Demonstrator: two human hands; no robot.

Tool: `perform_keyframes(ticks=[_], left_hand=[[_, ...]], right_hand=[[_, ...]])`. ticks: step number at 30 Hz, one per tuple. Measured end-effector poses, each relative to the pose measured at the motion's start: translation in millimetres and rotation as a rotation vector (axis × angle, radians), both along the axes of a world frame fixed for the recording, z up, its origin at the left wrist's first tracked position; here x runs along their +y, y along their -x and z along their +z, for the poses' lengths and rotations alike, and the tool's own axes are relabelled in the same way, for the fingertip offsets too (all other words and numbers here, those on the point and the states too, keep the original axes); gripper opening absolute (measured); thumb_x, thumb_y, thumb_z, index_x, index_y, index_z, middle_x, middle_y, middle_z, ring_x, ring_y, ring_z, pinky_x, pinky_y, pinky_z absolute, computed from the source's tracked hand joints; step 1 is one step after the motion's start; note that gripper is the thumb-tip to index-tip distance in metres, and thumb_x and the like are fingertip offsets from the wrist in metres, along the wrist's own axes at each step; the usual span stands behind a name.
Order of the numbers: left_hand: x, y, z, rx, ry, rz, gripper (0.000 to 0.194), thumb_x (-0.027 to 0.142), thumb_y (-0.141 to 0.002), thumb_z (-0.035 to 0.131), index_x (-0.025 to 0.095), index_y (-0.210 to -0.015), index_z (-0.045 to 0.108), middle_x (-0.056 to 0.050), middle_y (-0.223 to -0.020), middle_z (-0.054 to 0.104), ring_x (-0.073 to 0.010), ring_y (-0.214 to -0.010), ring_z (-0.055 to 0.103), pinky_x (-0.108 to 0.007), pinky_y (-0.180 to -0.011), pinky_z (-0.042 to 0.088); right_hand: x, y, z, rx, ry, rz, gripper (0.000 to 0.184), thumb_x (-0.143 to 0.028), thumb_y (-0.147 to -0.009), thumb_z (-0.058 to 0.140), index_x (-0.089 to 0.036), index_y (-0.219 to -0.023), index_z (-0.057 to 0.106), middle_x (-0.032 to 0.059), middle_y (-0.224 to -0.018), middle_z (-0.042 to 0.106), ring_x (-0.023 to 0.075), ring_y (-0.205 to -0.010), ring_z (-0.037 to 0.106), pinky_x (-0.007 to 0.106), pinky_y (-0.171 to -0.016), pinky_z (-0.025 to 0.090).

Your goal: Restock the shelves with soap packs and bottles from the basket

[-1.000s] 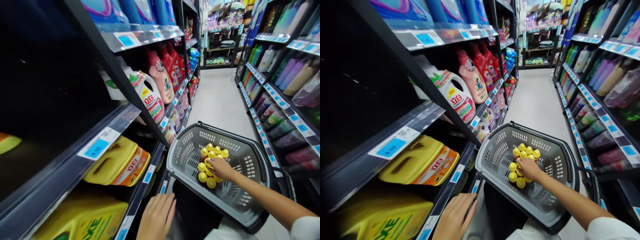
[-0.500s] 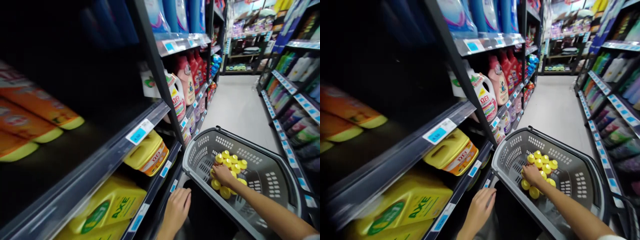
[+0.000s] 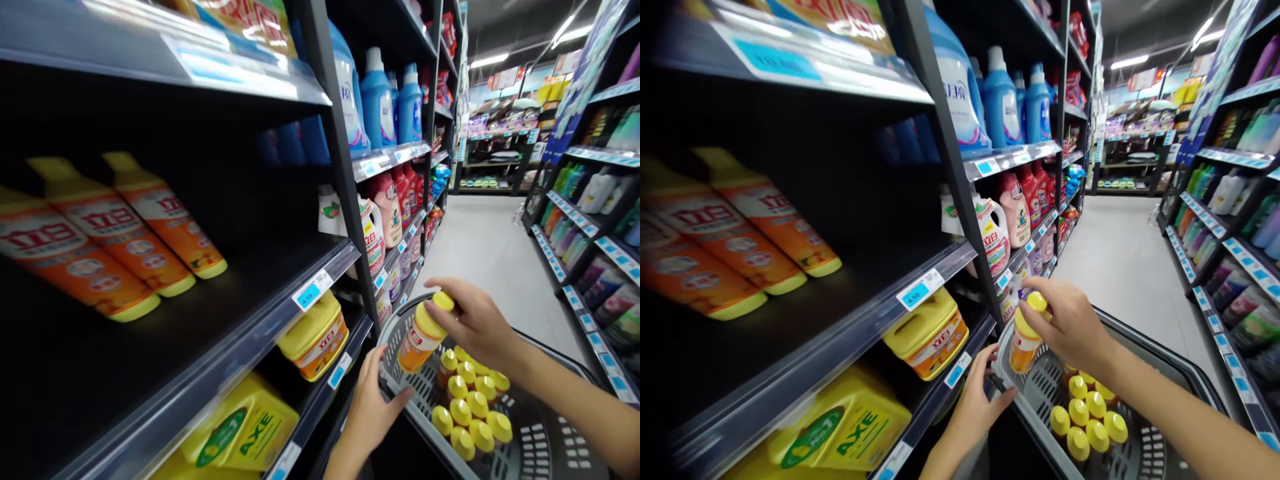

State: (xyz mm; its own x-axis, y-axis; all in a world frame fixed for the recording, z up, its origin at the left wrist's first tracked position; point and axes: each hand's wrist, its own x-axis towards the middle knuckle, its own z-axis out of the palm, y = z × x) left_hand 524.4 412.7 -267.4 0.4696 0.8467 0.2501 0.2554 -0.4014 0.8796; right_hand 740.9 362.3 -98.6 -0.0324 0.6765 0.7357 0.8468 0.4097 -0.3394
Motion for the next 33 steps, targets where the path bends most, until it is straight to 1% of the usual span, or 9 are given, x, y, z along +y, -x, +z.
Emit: perform_keyframes(ticks=[4, 9, 12, 16, 21, 23, 27, 30, 33], left_hand=[[0.2, -11.5, 25.4, -0.320, 0.218, -0.099, 0.079, 0.050, -0.075, 0.081, 0.026, -0.143, 0.049, -0.015, -0.141, 0.060, -0.0318, -0.129, 0.059, -0.046, -0.109, 0.048], [-16.8, -1.2, 36.2, -0.657, 0.411, -0.158, 0.096, 0.081, -0.064, 0.074, 0.027, -0.141, 0.054, -0.015, -0.131, 0.068, -0.0376, -0.119, 0.066, -0.049, -0.101, 0.055], [-19.8, 6.6, 44.5, -0.645, 0.179, 0.102, 0.090, 0.078, -0.069, 0.072, 0.022, -0.138, 0.057, -0.017, -0.129, 0.068, -0.0366, -0.118, 0.066, -0.046, -0.099, 0.057], [-12.5, 23.7, 65.9, -0.469, -0.407, 0.622, 0.059, 0.054, -0.087, 0.068, 0.019, -0.134, 0.059, -0.017, -0.125, 0.066, -0.0295, -0.113, 0.068, -0.041, -0.096, 0.057], [-10.6, 54.7, 96.5, -0.063, -0.840, 0.962, 0.044, 0.044, -0.096, 0.060, 0.021, -0.133, 0.059, -0.012, -0.109, 0.068, -0.0214, -0.089, 0.072, -0.027, -0.067, 0.058], [-13.2, 64.9, 107.1, -0.003, -0.905, 1.037, 0.042, 0.045, -0.098, 0.056, 0.020, -0.131, 0.060, -0.012, -0.110, 0.067, -0.0205, -0.090, 0.072, -0.026, -0.067, 0.058], [-16.8, 87.9, 126.2, -0.042, -1.001, 1.042, 0.034, 0.029, -0.099, 0.055, 0.018, -0.130, 0.058, -0.015, -0.124, 0.061, -0.0234, -0.112, 0.065, -0.032, -0.088, 0.056], [-17.5, 110.0, 137.4, -0.041, -1.044, 1.031, 0.031, 0.016, -0.094, 0.059, 0.018, -0.125, 0.060, -0.015, -0.122, 0.060, -0.0255, -0.115, 0.060, -0.038, -0.095, 0.052], [-18.1, 129.0, 144.1, -0.038, -1.039, 1.040, 0.027, 0.014, -0.094, 0.058, 0.018, -0.120, 0.061, -0.014, -0.119, 0.059, -0.0258, -0.113, 0.058, -0.040, -0.094, 0.051]], right_hand=[[16.9, 20.4, 58.5, 0.283, 0.019, 0.171, 0.015, -0.031, -0.095, 0.059, -0.025, -0.109, 0.061, -0.0035, -0.068, 0.056, 0.0141, -0.056, 0.051, 0.027, -0.050, 0.039], [52.1, 41.5, 85.2, 0.556, 0.186, 0.414, 0.027, -0.042, -0.088, 0.066, -0.025, -0.109, 0.060, -0.0032, -0.067, 0.055, 0.0158, -0.058, 0.055, 0.027, -0.051, 0.043], [66.4, 60.7, 85.4, 0.740, 0.216, 0.465, 0.044, -0.057, -0.082, 0.071, -0.027, -0.112, 0.058, -0.0009, -0.078, 0.062, 0.0183, -0.068, 0.062, 0.029, -0.058, 0.050], [63.9, 104.6, 56.5, 1.042, 0.284, 0.436, 0.061, -0.074, -0.077, 0.070, -0.027, -0.114, 0.058, 0.0047, -0.107, 0.068, 0.0233, -0.096, 0.067, 0.034, -0.077, 0.056], [51.9, 162.4, 27.3, 1.128, 0.568, 0.561, 0.068, -0.064, -0.066, 0.086, -0.025, -0.113, 0.056, 0.0051, -0.099, 0.071, 0.0260, -0.091, 0.069, 0.041, -0.083, 0.058], [53.6, 177.8, 40.5, 1.086, 0.631, 0.579, 0.065, -0.061, -0.065, 0.087, -0.023, -0.109, 0.057, 0.0041, -0.093, 0.071, 0.0243, -0.087, 0.068, 0.037, -0.078, 0.058], [76.3, 196.1, 96.5, 0.975, 0.687, 0.661, 0.053, -0.052, -0.069, 0.086, -0.020, -0.104, 0.062, 0.0045, -0.090, 0.071, 0.0204, -0.077, 0.067, 0.029, -0.061, 0.054], [114.2, 204.1, 132.8, 0.966, 0.610, 0.715, 0.040, -0.034, -0.073, 0.085, -0.021, -0.103, 0.061, 0.0036, -0.096, 0.072, 0.0193, -0.082, 0.069, 0.028, -0.063, 0.056], [168.1, 210.3, 145.7, 0.898, 0.510, 0.718, 0.043, -0.026, -0.071, 0.086, -0.022, -0.104, 0.060, 0.0024, -0.095, 0.072, 0.0208, -0.086, 0.070, 0.032, -0.068, 0.059]])
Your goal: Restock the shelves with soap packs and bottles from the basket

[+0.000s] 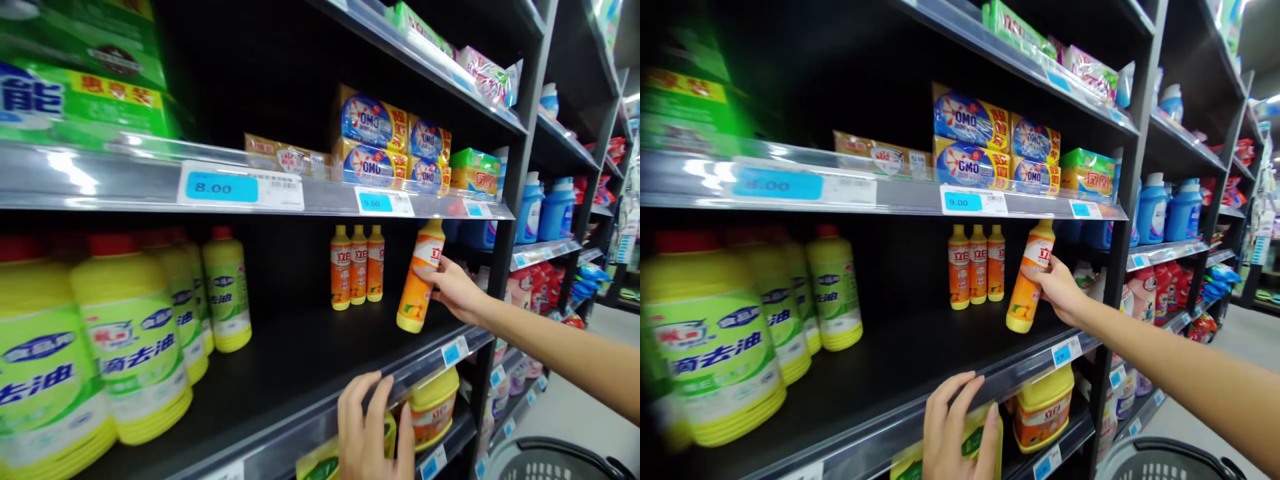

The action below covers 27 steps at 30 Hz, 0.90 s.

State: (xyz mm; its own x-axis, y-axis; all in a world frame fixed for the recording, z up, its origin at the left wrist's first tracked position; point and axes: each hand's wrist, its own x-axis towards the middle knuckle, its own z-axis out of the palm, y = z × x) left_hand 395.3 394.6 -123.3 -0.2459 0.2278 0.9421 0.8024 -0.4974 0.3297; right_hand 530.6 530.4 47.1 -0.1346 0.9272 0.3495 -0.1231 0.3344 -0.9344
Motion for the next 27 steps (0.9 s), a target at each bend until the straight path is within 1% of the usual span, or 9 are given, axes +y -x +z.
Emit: perform_keyframes(ticks=[2, 4, 6, 8, 11, 15, 18, 23, 27], left_hand=[[-1.1, 8.4, 2.4, 0.009, 0.004, -0.004, 0.025, 0.014, -0.094, 0.057, 0.017, -0.119, 0.061, -0.014, -0.118, 0.059, -0.0255, -0.112, 0.058, -0.040, -0.094, 0.051], [-2.7, 13.7, 3.8, 0.022, 0.004, -0.021, 0.024, 0.013, -0.095, 0.057, 0.017, -0.118, 0.061, -0.013, -0.117, 0.059, -0.0249, -0.112, 0.058, -0.039, -0.094, 0.051], [-4.1, 17.2, 4.4, 0.023, 0.004, -0.044, 0.024, 0.013, -0.095, 0.056, 0.017, -0.118, 0.061, -0.013, -0.116, 0.059, -0.0240, -0.112, 0.058, -0.037, -0.094, 0.051], [-4.6, 19.8, 4.4, 0.019, 0.005, -0.057, 0.024, 0.013, -0.095, 0.056, 0.017, -0.118, 0.060, -0.012, -0.116, 0.059, -0.0235, -0.111, 0.057, -0.037, -0.094, 0.050], [-3.0, 22.4, 3.0, 0.019, 0.002, -0.058, 0.024, 0.014, -0.095, 0.056, 0.017, -0.118, 0.060, -0.012, -0.115, 0.059, -0.0229, -0.110, 0.057, -0.036, -0.093, 0.050], [1.5, 24.1, 0.0, 0.042, -0.002, -0.048, 0.024, 0.013, -0.094, 0.056, 0.016, -0.117, 0.061, -0.012, -0.114, 0.060, -0.0228, -0.109, 0.058, -0.036, -0.093, 0.050], [3.8, 25.1, -1.4, 0.071, 0.001, -0.031, 0.023, 0.014, -0.094, 0.056, 0.015, -0.116, 0.061, -0.013, -0.113, 0.060, -0.0237, -0.108, 0.058, -0.037, -0.093, 0.050], [4.0, 26.2, -1.6, 0.075, -0.001, -0.028, 0.023, 0.011, -0.093, 0.056, 0.015, -0.115, 0.062, -0.013, -0.112, 0.060, -0.0238, -0.107, 0.058, -0.037, -0.090, 0.051], [5.0, 25.1, -2.8, 0.078, 0.004, -0.010, 0.024, 0.011, -0.092, 0.057, 0.016, -0.115, 0.062, -0.013, -0.111, 0.061, -0.0240, -0.106, 0.058, -0.037, -0.090, 0.051]], right_hand=[[39.5, 4.0, -3.3, -0.033, -0.099, -0.042, 0.048, -0.026, -0.065, 0.089, -0.022, -0.101, 0.058, 0.0020, -0.091, 0.072, 0.0215, -0.084, 0.071, 0.036, -0.074, 0.061], [76.5, 8.0, -11.8, -0.105, -0.207, -0.128, 0.048, -0.028, -0.063, 0.089, -0.021, -0.098, 0.056, 0.0028, -0.089, 0.073, 0.0218, -0.081, 0.071, 0.039, -0.078, 0.062], [107.6, 12.2, -21.1, -0.178, -0.286, -0.203, 0.047, -0.029, -0.062, 0.088, -0.020, -0.097, 0.057, 0.0046, -0.092, 0.073, 0.0228, -0.083, 0.071, 0.042, -0.082, 0.061], [132.0, 16.4, -28.6, -0.213, -0.318, -0.250, 0.047, -0.030, -0.061, 0.087, -0.020, -0.096, 0.058, 0.0058, -0.097, 0.074, 0.0241, -0.089, 0.071, 0.044, -0.087, 0.060], [159.3, 23.6, -35.6, -0.221, -0.327, -0.295, 0.047, -0.031, -0.061, 0.086, -0.021, -0.096, 0.057, 0.0065, -0.101, 0.074, 0.0249, -0.094, 0.071, 0.044, -0.090, 0.059], [183.7, 34.6, -41.5, -0.213, -0.320, -0.294, 0.044, -0.033, -0.067, 0.083, -0.020, -0.097, 0.055, 0.0089, -0.102, 0.075, 0.0248, -0.092, 0.073, 0.042, -0.086, 0.062], [195.1, 42.1, -44.5, -0.223, -0.323, -0.270, 0.043, -0.031, -0.067, 0.084, -0.019, -0.098, 0.057, 0.0107, -0.103, 0.075, 0.0254, -0.092, 0.074, 0.043, -0.087, 0.062], [206.4, 50.6, -46.8, -0.249, -0.319, -0.236, 0.043, -0.033, -0.072, 0.082, -0.018, -0.105, 0.059, 0.0108, -0.106, 0.074, 0.0235, -0.091, 0.074, 0.043, -0.087, 0.062], [209.6, 52.2, -47.9, -0.278, -0.316, -0.219, 0.046, -0.035, -0.075, 0.080, -0.017, -0.111, 0.058, 0.0111, -0.110, 0.074, 0.0225, -0.094, 0.073, 0.043, -0.090, 0.060]])
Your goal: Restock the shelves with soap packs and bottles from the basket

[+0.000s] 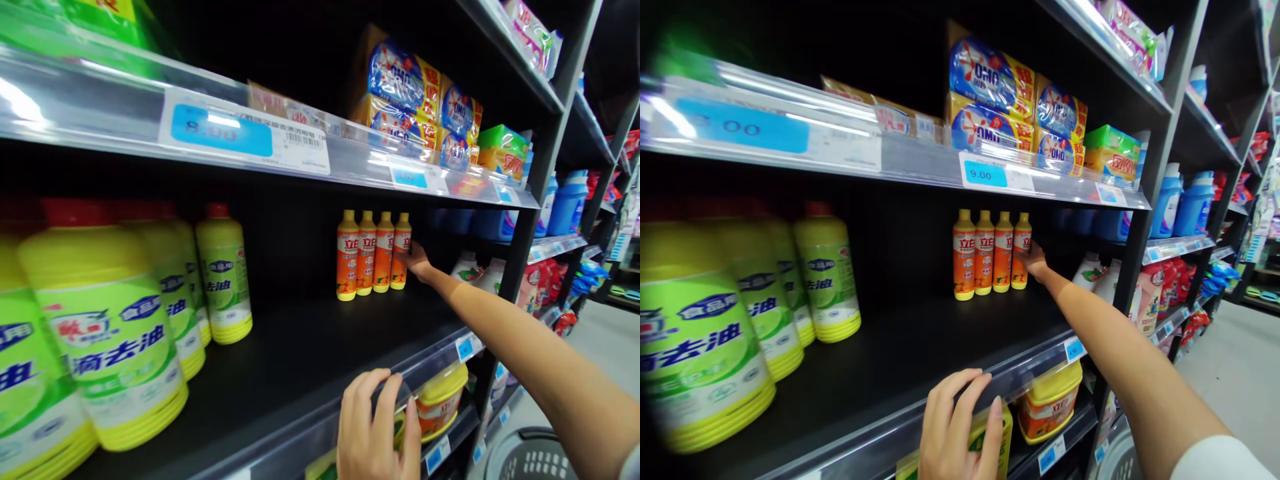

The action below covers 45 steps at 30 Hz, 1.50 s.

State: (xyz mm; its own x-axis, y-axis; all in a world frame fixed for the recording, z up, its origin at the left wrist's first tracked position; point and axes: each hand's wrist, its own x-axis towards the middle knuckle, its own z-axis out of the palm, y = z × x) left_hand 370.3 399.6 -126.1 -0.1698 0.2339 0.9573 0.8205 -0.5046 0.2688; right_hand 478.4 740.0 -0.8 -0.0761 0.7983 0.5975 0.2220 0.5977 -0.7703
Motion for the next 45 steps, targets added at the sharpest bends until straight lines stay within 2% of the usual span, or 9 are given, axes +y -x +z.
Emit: perform_keyframes(ticks=[16, 22, 25, 29, 33, 38, 40, 43, 45], left_hand=[[5.1, 1.7, -3.5, 0.010, -0.031, 0.063, 0.021, 0.013, -0.091, 0.057, 0.017, -0.111, 0.064, -0.012, -0.108, 0.063, -0.0237, -0.101, 0.062, -0.036, -0.087, 0.053], [5.7, 8.2, 1.6, 0.111, -0.053, 0.056, 0.022, 0.013, -0.092, 0.061, 0.012, -0.113, 0.063, -0.013, -0.107, 0.063, -0.0226, -0.100, 0.061, -0.035, -0.087, 0.050], [1.8, 9.6, 6.5, 0.116, -0.038, 0.049, 0.019, 0.014, -0.092, 0.061, 0.013, -0.111, 0.063, -0.013, -0.104, 0.064, -0.0234, -0.098, 0.061, -0.037, -0.086, 0.050], [-2.8, 9.6, 4.4, 0.117, -0.035, 0.016, 0.021, 0.017, -0.087, 0.067, 0.012, -0.107, 0.066, -0.015, -0.103, 0.067, -0.0268, -0.097, 0.063, -0.043, -0.088, 0.048], [-5.1, -2.8, -5.1, 0.035, -0.124, -0.121, 0.024, 0.015, -0.081, 0.069, 0.013, -0.105, 0.069, -0.013, -0.094, 0.068, -0.0282, -0.095, 0.065, -0.045, -0.087, 0.050], [-6.4, -45.2, -22.8, 0.105, -0.037, -0.434, 0.026, 0.009, -0.081, 0.067, 0.014, -0.106, 0.066, -0.010, -0.092, 0.067, -0.0242, -0.089, 0.065, -0.041, -0.081, 0.053], [-4.9, -66.1, -38.9, 0.156, 0.090, -0.534, 0.022, 0.008, -0.084, 0.065, 0.014, -0.104, 0.064, -0.009, -0.093, 0.067, -0.0220, -0.089, 0.064, -0.038, -0.082, 0.053], [-0.8, -93.3, -76.2, 0.244, 0.271, -0.619, 0.012, 0.011, -0.091, 0.061, 0.015, -0.102, 0.062, -0.008, -0.091, 0.067, -0.0196, -0.088, 0.063, -0.034, -0.083, 0.053], [1.4, -105.7, -104.5, 0.308, 0.373, -0.629, 0.010, 0.015, -0.095, 0.057, 0.015, -0.103, 0.062, -0.008, -0.092, 0.068, -0.0199, -0.090, 0.064, -0.034, -0.084, 0.053]], right_hand=[[-28.8, 10.0, 6.4, -0.003, 0.032, 0.129, 0.047, -0.038, -0.084, 0.074, -0.017, -0.121, 0.055, 0.0115, -0.113, 0.073, 0.0226, -0.105, 0.071, 0.042, -0.095, 0.058], [-48.8, 2.8, 11.5, 0.035, 0.067, 0.042, 0.063, -0.037, -0.079, 0.078, -0.017, -0.131, 0.048, 0.0137, -0.119, 0.068, 0.0261, -0.110, 0.068, 0.045, -0.100, 0.056], [-85.1, -34.5, 7.2, 0.006, 0.006, -0.038, 0.062, -0.033, -0.079, 0.078, -0.019, -0.131, 0.048, 0.0112, -0.117, 0.066, 0.0250, -0.112, 0.065, 0.045, -0.105, 0.051], [-179.7, -113.5, -12.7, -0.128, -0.124, 0.035, 0.036, -0.039, -0.087, 0.069, -0.022, -0.117, 0.058, 0.0028, -0.097, 0.068, 0.0183, -0.093, 0.066, 0.036, -0.093, 0.053], [-272.7, -193.9, -59.9, -0.290, -0.032, -0.114, 0.025, -0.042, -0.095, 0.061, -0.023, -0.111, 0.063, 0.0005, -0.084, 0.066, 0.0166, -0.078, 0.063, 0.030, -0.075, 0.051], [-335.4, -282.2, -175.2, -0.835, 0.307, -0.327, 0.020, -0.035, -0.099, 0.052, -0.022, -0.111, 0.064, 0.0021, -0.087, 0.068, 0.0176, -0.080, 0.063, 0.029, -0.075, 0.047], [-354.5, -303.3, -224.3, -1.119, 0.504, -0.337, 0.020, -0.033, -0.101, 0.051, -0.022, -0.113, 0.063, 0.0062, -0.098, 0.072, 0.0199, -0.088, 0.066, 0.028, -0.074, 0.045], [-380.9, -311.9, -286.2, -1.230, 0.639, -0.283, 0.019, -0.030, -0.098, 0.054, -0.020, -0.110, 0.066, 0.0111, -0.103, 0.074, 0.0223, -0.089, 0.069, 0.027, -0.072, 0.046], [-394.5, -306.0, -317.3, -1.276, 0.673, -0.229, 0.021, -0.030, -0.096, 0.058, -0.018, -0.110, 0.067, 0.0135, -0.104, 0.074, 0.0247, -0.091, 0.070, 0.028, -0.072, 0.047]])
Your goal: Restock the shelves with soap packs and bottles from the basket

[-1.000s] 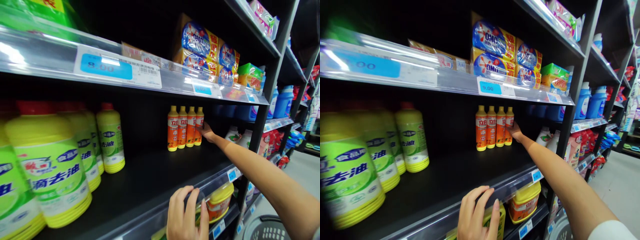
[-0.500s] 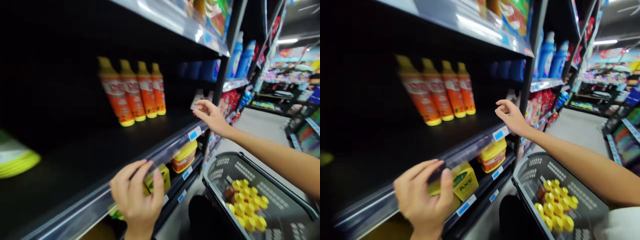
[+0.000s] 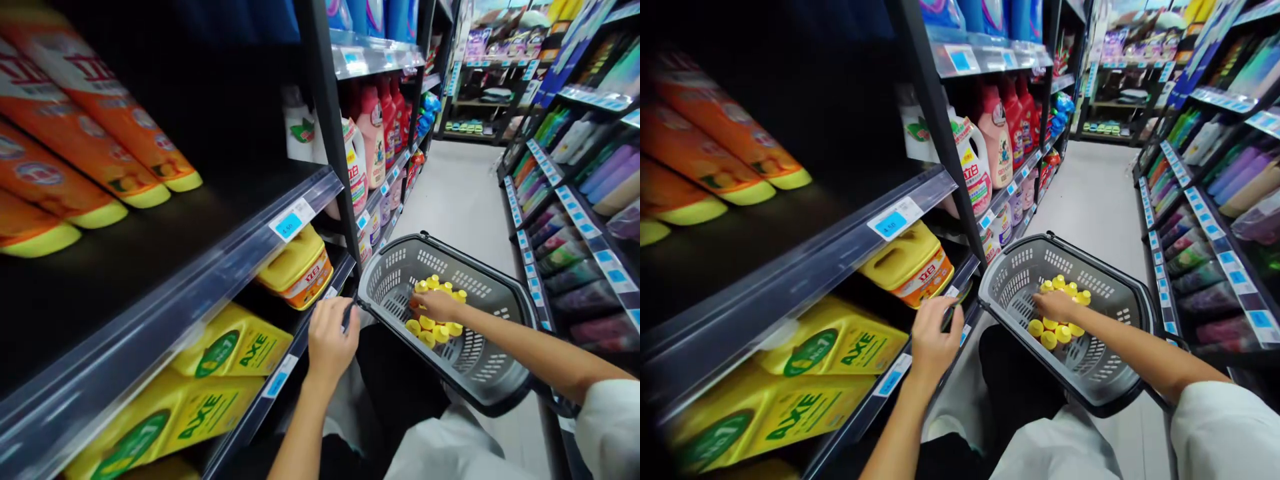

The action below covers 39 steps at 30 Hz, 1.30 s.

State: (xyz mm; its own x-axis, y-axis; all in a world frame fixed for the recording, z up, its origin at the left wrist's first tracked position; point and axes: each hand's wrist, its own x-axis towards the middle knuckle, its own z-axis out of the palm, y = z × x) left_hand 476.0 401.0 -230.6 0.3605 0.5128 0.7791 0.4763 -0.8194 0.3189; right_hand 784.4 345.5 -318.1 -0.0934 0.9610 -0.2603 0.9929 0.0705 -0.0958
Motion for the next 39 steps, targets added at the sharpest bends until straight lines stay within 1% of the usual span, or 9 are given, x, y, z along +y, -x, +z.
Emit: perform_keyframes(ticks=[3, 7, 12, 17, 23, 26, 29, 32, 39], left_hand=[[0.0, -10.3, -34.7, 0.152, 0.115, -0.003, 0.013, 0.018, -0.098, 0.052, 0.016, -0.104, 0.063, -0.008, -0.095, 0.070, -0.0205, -0.093, 0.066, -0.035, -0.087, 0.054], [-2.9, -16.7, -56.1, 0.241, 0.176, -0.011, 0.015, 0.017, -0.098, 0.050, 0.017, -0.103, 0.064, -0.007, -0.094, 0.070, -0.0211, -0.091, 0.067, -0.036, -0.085, 0.056], [-1.2, -19.9, -61.2, 0.206, 0.180, -0.032, 0.016, 0.016, -0.098, 0.049, 0.017, -0.103, 0.064, -0.007, -0.093, 0.070, -0.0210, -0.090, 0.067, -0.036, -0.084, 0.057], [2.4, -20.2, -64.8, 0.215, 0.176, -0.020, 0.016, 0.014, -0.097, 0.051, 0.017, -0.103, 0.065, -0.006, -0.092, 0.070, -0.0217, -0.088, 0.068, -0.037, -0.081, 0.058], [0.7, -23.3, -66.6, 0.232, 0.212, -0.032, 0.018, 0.013, -0.097, 0.048, 0.018, -0.103, 0.065, -0.006, -0.092, 0.070, -0.0211, -0.088, 0.068, -0.037, -0.083, 0.057], [1.2, -23.9, -67.6, 0.237, 0.216, -0.034, 0.019, 0.015, -0.098, 0.048, 0.019, -0.102, 0.066, -0.006, -0.092, 0.069, -0.0214, -0.089, 0.068, -0.037, -0.084, 0.057], [4.1, -23.8, -70.1, 0.226, 0.245, -0.043, 0.018, 0.017, -0.098, 0.048, 0.019, -0.102, 0.065, -0.006, -0.093, 0.069, -0.0221, -0.090, 0.068, -0.038, -0.084, 0.056], [7.4, -25.1, -71.9, 0.182, 0.307, -0.071, 0.019, 0.018, -0.098, 0.047, 0.019, -0.102, 0.066, -0.006, -0.095, 0.070, -0.0226, -0.092, 0.067, -0.039, -0.085, 0.057], [10.9, -31.2, -64.2, -0.048, 0.630, -0.196, 0.026, 0.034, -0.099, 0.052, 0.021, -0.119, 0.062, -0.011, -0.121, 0.066, -0.0245, -0.116, 0.063, -0.043, -0.101, 0.053]], right_hand=[[-10.8, 15.1, -32.2, -0.055, 0.074, 0.075, 0.029, -0.031, -0.088, 0.067, -0.016, -0.114, 0.067, 0.0158, -0.108, 0.074, 0.0291, -0.095, 0.072, 0.032, -0.075, 0.050], [-10.7, 31.0, -55.8, -0.125, 0.118, 0.158, 0.023, -0.027, -0.086, 0.068, -0.015, -0.106, 0.070, 0.0149, -0.099, 0.076, 0.0309, -0.090, 0.074, 0.036, -0.074, 0.052], [-7.1, 36.6, -74.8, -0.188, 0.092, 0.205, 0.020, -0.015, -0.086, 0.062, -0.016, -0.104, 0.070, 0.0144, -0.099, 0.077, 0.0308, -0.095, 0.075, 0.039, -0.081, 0.052], [-8.5, 33.7, -86.8, -0.213, 0.095, 0.176, 0.027, -0.024, -0.088, 0.063, -0.015, -0.113, 0.067, 0.0161, -0.094, 0.078, 0.0342, -0.086, 0.076, 0.041, -0.072, 0.054], [-13.1, 35.9, -74.4, -0.195, 0.074, 0.119, 0.023, -0.026, -0.089, 0.062, -0.017, -0.109, 0.067, 0.0150, -0.092, 0.078, 0.0328, -0.086, 0.076, 0.038, -0.071, 0.052], [-12.3, 32.6, -51.0, -0.186, 0.028, 0.077, 0.018, -0.028, -0.091, 0.061, -0.017, -0.103, 0.068, 0.0140, -0.089, 0.078, 0.0317, -0.086, 0.076, 0.036, -0.069, 0.048], [-5.9, 25.2, -9.3, -0.187, -0.067, 0.028, 0.018, -0.031, -0.095, 0.056, -0.017, -0.101, 0.066, 0.0144, -0.090, 0.076, 0.0296, -0.086, 0.073, 0.035, -0.069, 0.044], [4.3, 21.0, 52.2, -0.187, -0.189, 0.036, 0.023, -0.034, -0.101, 0.049, -0.018, -0.098, 0.065, 0.0113, -0.086, 0.074, 0.0256, -0.084, 0.069, 0.034, -0.070, 0.039], [30.6, 41.0, 214.0, -0.119, -0.793, 0.146, 0.040, -0.043, -0.102, 0.043, -0.018, -0.078, 0.063, 0.0049, -0.067, 0.060, 0.0167, -0.062, 0.051, 0.031, -0.063, 0.031]])
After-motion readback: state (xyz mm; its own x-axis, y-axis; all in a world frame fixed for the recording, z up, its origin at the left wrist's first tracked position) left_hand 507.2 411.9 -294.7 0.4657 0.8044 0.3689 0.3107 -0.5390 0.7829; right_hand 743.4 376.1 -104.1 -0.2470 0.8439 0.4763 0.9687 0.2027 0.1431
